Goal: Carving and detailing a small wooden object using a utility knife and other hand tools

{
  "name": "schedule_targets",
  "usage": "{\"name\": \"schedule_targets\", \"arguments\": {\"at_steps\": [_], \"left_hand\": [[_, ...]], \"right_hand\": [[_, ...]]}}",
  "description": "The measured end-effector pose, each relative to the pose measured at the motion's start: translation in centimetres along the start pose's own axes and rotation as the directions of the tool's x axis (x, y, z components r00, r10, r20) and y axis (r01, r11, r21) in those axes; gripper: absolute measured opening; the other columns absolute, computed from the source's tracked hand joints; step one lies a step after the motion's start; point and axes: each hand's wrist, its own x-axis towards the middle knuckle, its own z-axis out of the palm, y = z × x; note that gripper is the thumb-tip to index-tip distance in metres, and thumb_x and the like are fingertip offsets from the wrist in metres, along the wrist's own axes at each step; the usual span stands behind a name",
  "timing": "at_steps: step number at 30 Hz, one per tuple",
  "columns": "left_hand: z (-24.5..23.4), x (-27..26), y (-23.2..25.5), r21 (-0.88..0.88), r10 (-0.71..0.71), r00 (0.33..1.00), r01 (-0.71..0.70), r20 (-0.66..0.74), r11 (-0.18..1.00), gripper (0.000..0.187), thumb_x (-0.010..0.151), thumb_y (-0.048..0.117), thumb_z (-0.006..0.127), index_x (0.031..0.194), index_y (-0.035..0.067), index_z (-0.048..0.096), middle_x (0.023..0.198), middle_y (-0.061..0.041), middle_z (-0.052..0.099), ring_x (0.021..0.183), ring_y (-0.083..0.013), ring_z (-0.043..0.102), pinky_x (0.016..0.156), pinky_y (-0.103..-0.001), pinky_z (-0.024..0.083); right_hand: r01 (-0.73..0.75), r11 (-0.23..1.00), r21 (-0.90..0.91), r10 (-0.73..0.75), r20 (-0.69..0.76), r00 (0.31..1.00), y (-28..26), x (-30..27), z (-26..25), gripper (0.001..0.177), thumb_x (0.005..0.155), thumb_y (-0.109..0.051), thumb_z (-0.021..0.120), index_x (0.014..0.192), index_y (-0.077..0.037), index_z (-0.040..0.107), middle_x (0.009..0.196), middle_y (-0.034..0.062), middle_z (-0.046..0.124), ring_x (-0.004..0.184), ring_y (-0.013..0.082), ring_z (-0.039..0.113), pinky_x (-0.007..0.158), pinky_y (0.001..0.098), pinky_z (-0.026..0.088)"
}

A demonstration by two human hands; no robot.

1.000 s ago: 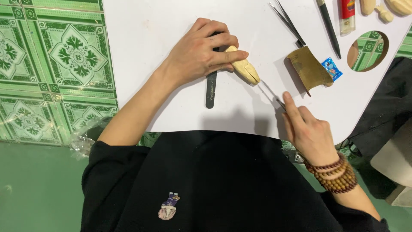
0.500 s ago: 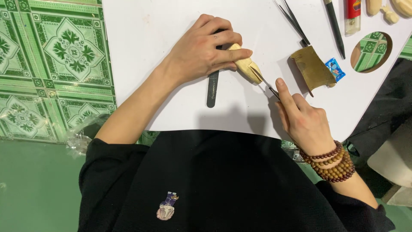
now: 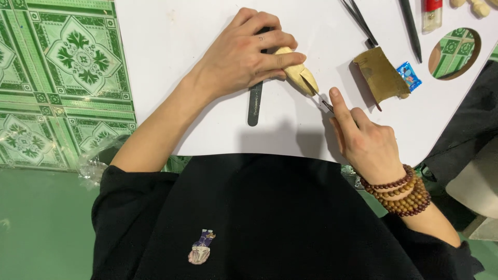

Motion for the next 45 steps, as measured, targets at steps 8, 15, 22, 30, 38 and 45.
{"name": "schedule_targets", "arguments": {"at_steps": [8,15,22,30,38,45], "left_hand": [[0.2,0.3,0.0,-0.003,-0.004,1.0,0.003,-0.016,1.0,0.046,0.094,0.041,0.096,0.128,0.023,0.071,0.118,0.002,0.069,0.108,-0.0248,0.057,0.088,-0.04,0.042],[0.7,0.0,-0.1,-0.031,-0.015,1.0,0.014,-0.013,0.999,0.036,0.1,0.04,0.087,0.128,0.024,0.071,0.118,0.002,0.068,0.108,-0.025,0.056,0.089,-0.041,0.041],[0.6,-0.1,-0.1,-0.053,-0.026,1.0,0.026,-0.001,0.998,0.034,0.101,0.034,0.087,0.128,0.023,0.071,0.118,0.002,0.069,0.109,-0.0247,0.057,0.092,-0.041,0.04],[1.0,-0.2,-0.3,-0.087,-0.039,0.999,0.04,0.01,0.995,0.034,0.101,0.032,0.087,0.129,0.023,0.07,0.119,0.003,0.069,0.109,-0.0245,0.057,0.093,-0.041,0.039],[1.0,-0.1,-0.2,-0.1,-0.046,0.999,0.048,0.015,0.994,0.03,0.102,0.036,0.081,0.129,0.023,0.072,0.12,0.003,0.07,0.111,-0.0243,0.058,0.094,-0.042,0.04],[0.7,0.0,-0.4,-0.077,-0.033,0.999,0.036,0.039,0.996,0.037,0.1,0.04,0.083,0.132,0.023,0.071,0.122,0.0,0.074,0.112,-0.0268,0.058,0.092,-0.043,0.042]], "right_hand": [[-0.028,0.999,-0.022,0.028,-0.03,0.999,0.2,-0.8,1.2,0.055,0.113,-0.028,0.067,0.165,-0.017,0.05,0.083,-0.0028,0.046,0.046,0.0193,0.035,0.038,0.0355,0.039],[-0.042,0.999,-0.01,0.041,-0.096,0.995,0.1,-1.2,2.8,0.055,0.114,-0.033,0.069,0.163,-0.016,0.051,0.083,-0.0036,0.047,0.048,0.0171,0.034,0.038,0.0332,0.038],[-0.047,0.999,-0.004,0.047,-0.1,0.994,0.0,-1.0,2.7,0.056,0.112,-0.034,0.068,0.162,-0.017,0.052,0.083,-0.0031,0.049,0.049,0.0194,0.042,0.04,0.036,0.043],[-0.044,0.999,-0.022,0.042,-0.105,0.994,0.0,-1.3,3.0,0.056,0.111,-0.035,0.069,0.162,-0.016,0.053,0.082,-0.0036,0.048,0.048,0.018,0.039,0.039,0.035,0.042],[-0.017,1.0,0.023,0.019,-0.096,0.995,0.2,-1.5,2.5,0.056,0.112,-0.031,0.067,0.162,-0.012,0.05,0.083,-0.0013,0.05,0.05,0.017,0.037,0.039,0.0336,0.038],[-0.056,0.997,0.058,0.062,-0.115,0.991,0.5,-2.5,3.5,0.056,0.111,-0.033,0.071,0.162,-0.017,0.051,0.086,-0.0024,0.053,0.046,0.0171,0.036,0.039,0.0344,0.042]]}}
